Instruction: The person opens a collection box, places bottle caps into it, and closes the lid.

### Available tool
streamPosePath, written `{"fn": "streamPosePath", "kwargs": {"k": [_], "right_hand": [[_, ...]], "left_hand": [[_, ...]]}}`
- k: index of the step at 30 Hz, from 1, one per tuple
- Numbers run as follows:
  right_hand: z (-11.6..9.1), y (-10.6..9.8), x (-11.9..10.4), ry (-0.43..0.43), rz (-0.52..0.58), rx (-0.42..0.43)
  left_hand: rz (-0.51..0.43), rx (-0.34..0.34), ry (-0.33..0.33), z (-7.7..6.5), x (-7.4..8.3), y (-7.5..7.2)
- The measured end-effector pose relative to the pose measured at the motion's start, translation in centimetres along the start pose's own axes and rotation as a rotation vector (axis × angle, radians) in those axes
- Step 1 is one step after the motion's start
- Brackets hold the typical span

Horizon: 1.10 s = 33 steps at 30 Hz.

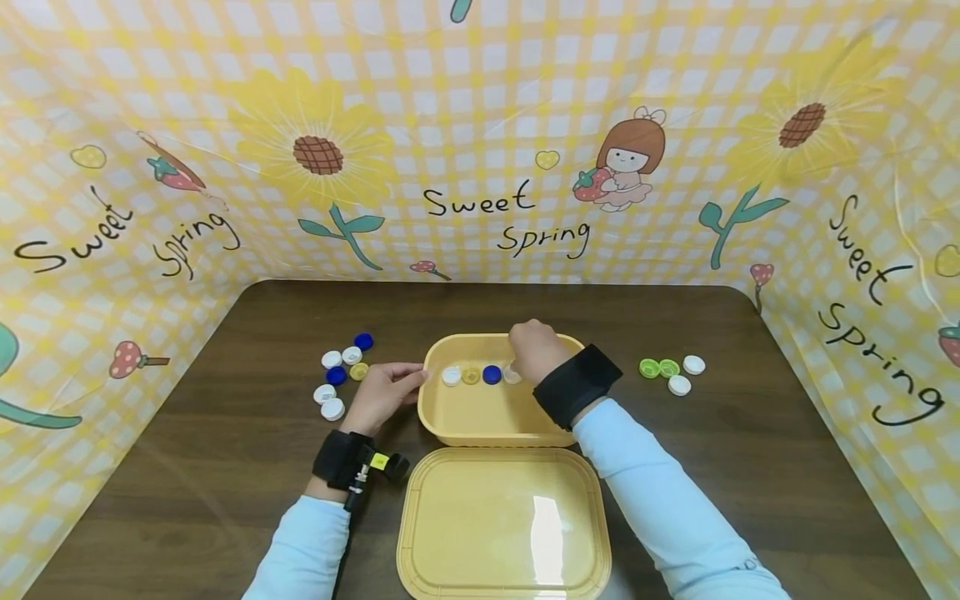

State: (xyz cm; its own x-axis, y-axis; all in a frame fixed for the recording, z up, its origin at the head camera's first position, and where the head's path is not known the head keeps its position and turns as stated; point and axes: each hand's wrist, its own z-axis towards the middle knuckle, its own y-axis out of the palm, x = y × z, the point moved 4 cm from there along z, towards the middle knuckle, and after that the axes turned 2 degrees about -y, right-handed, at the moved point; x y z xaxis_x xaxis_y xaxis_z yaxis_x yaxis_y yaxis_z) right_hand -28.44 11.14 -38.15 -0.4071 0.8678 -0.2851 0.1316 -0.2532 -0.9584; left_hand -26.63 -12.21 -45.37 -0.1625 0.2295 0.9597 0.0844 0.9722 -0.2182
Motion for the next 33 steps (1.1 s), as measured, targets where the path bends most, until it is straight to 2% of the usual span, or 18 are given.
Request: {"fn": "streamPosePath", "kwargs": {"k": [7,14,22,33], "right_hand": [[-0.8,-1.1,0.9,0.011,0.038,0.045],[-2.5,-3.4,2.2,0.064,0.111,0.082],[-5.0,-4.9,5.2,0.092,0.086,0.178],[-8.5,-5.1,10.3,0.231,0.089,0.135]], "left_hand": [[0.000,0.000,-0.007,0.1,-0.1,0.0],[-0.021,-0.008,-0.006,0.0,-0.1,0.0],[0.009,-0.001,-0.016,0.0,0.1,0.1],[0.002,-0.009,-0.021,0.1,0.0,0.0]]}}
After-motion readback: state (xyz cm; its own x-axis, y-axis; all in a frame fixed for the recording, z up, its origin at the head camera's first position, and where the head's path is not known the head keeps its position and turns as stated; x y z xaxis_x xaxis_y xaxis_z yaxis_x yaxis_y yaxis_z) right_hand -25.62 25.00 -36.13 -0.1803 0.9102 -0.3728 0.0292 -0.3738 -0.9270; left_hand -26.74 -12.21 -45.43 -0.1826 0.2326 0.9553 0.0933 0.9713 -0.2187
